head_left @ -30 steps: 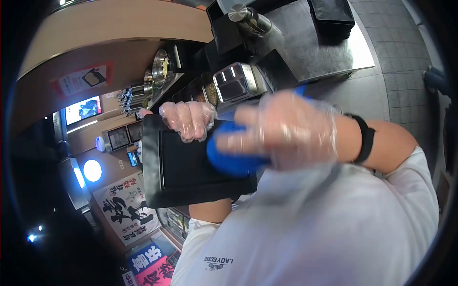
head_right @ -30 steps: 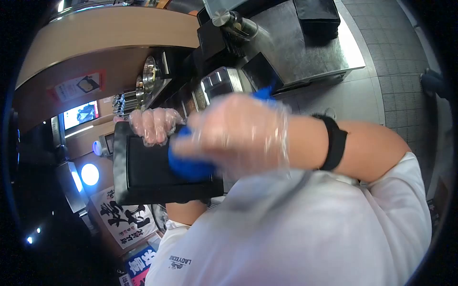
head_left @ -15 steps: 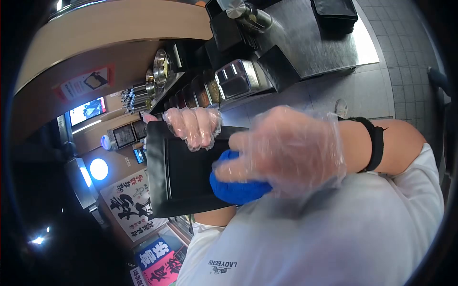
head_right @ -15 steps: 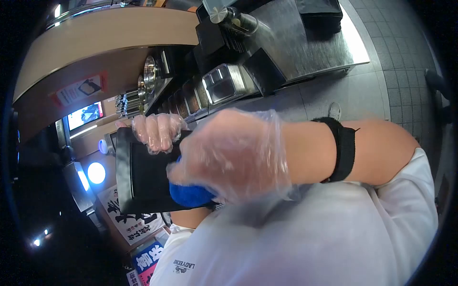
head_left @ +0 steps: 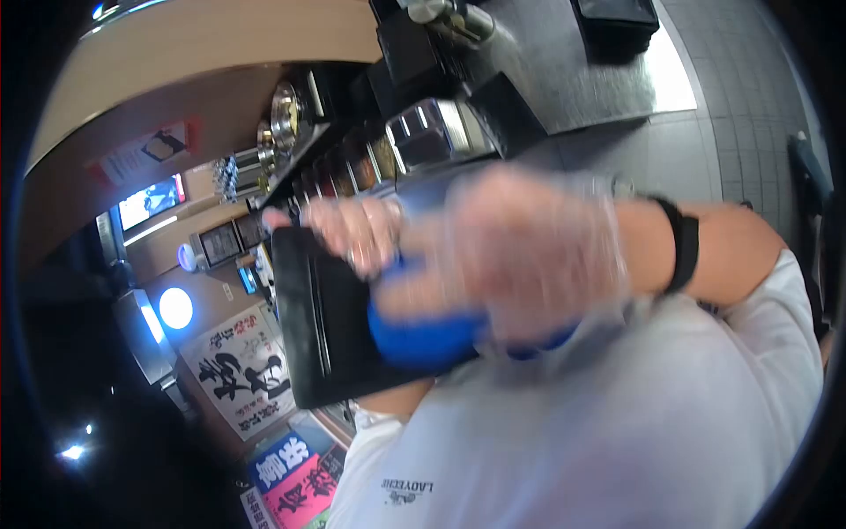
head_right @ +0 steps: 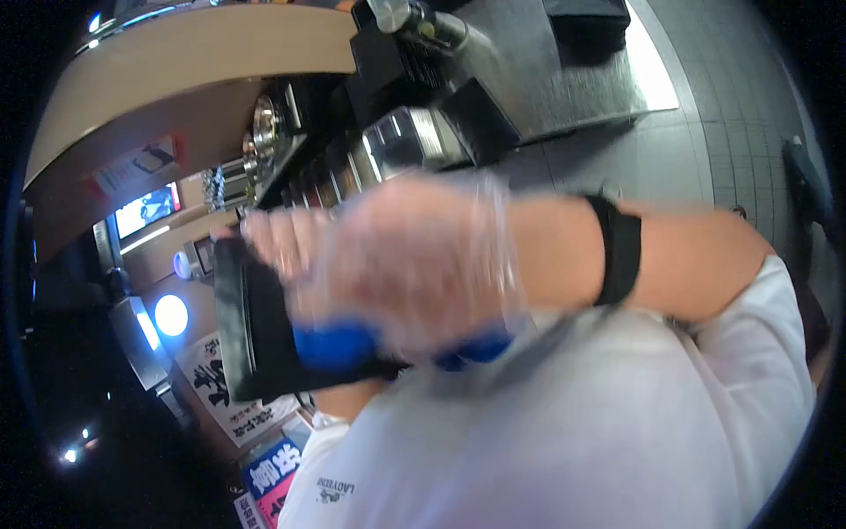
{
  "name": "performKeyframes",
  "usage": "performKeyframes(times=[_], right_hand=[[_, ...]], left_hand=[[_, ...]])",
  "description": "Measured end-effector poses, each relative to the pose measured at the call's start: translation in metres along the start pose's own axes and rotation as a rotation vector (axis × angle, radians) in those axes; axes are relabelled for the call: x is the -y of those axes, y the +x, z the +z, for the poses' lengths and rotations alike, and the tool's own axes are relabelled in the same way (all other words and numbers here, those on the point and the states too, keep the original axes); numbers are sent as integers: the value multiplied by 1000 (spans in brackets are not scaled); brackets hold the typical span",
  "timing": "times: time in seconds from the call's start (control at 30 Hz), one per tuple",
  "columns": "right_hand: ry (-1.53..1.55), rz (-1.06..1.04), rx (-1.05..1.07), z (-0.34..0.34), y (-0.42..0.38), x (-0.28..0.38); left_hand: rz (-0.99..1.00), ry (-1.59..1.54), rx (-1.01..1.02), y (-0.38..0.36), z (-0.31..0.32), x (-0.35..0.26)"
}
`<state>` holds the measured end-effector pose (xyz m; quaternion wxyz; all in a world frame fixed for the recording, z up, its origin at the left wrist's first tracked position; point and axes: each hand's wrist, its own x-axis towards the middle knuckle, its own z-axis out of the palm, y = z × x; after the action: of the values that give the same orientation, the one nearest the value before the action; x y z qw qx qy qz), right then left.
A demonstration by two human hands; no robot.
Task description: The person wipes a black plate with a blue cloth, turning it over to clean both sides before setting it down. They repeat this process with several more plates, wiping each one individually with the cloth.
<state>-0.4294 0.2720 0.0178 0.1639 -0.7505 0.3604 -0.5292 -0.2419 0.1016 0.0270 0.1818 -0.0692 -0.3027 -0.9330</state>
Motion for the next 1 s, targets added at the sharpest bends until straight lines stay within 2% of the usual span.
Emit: performKeyframes(times=[0.03,0.1,0.17,0.23,0.27,0.3,0.37,0.4,0.43,0.5,0.53,0.63,0.77,0.8,0.87,0.93,1.0], right_hand=[[-6,28,-92,-1,1,-13],[-158,58,-11,-5,4,3],[60,89,190,-12,5,20],[299,26,-95,-4,-2,-1],[501,99,-57,7,-6,-23],[477,85,-39,6,-7,-29],[568,117,-172,5,-16,-35],[711,204,-165,16,-22,-40],[714,211,-152,18,-28,-39],[1175,517,-62,13,-34,-37],[1226,539,-44,16,-38,-39],[1198,600,-114,24,-47,-40],[1261,873,-376,9,-49,-32],[1248,879,-378,9,-47,-31],[1186,953,-604,12,-40,-27],[1064,942,-653,20,-31,-26],[868,901,-677,30,-22,-30]], left_hand=[[3,-5,-16,0,1,3],[6,-7,-5,1,0,5],[2,-1,-16,-2,1,9],[8,-5,-68,-5,1,14],[14,-14,-72,-8,4,16],[18,-13,-79,-10,5,19],[24,-16,-101,-12,4,25],[29,-19,-118,-13,6,28],[28,-27,-148,-15,7,33],[22,-37,-193,-17,11,40],[12,-39,-217,-17,13,43],[-37,-34,-307,-21,22,50],[-25,9,-422,-30,32,44],[-5,33,-457,-33,36,40],[42,145,-545,-36,44,37],[61,376,-675,-34,51,37],[-1,570,-769,-29,53,39]])
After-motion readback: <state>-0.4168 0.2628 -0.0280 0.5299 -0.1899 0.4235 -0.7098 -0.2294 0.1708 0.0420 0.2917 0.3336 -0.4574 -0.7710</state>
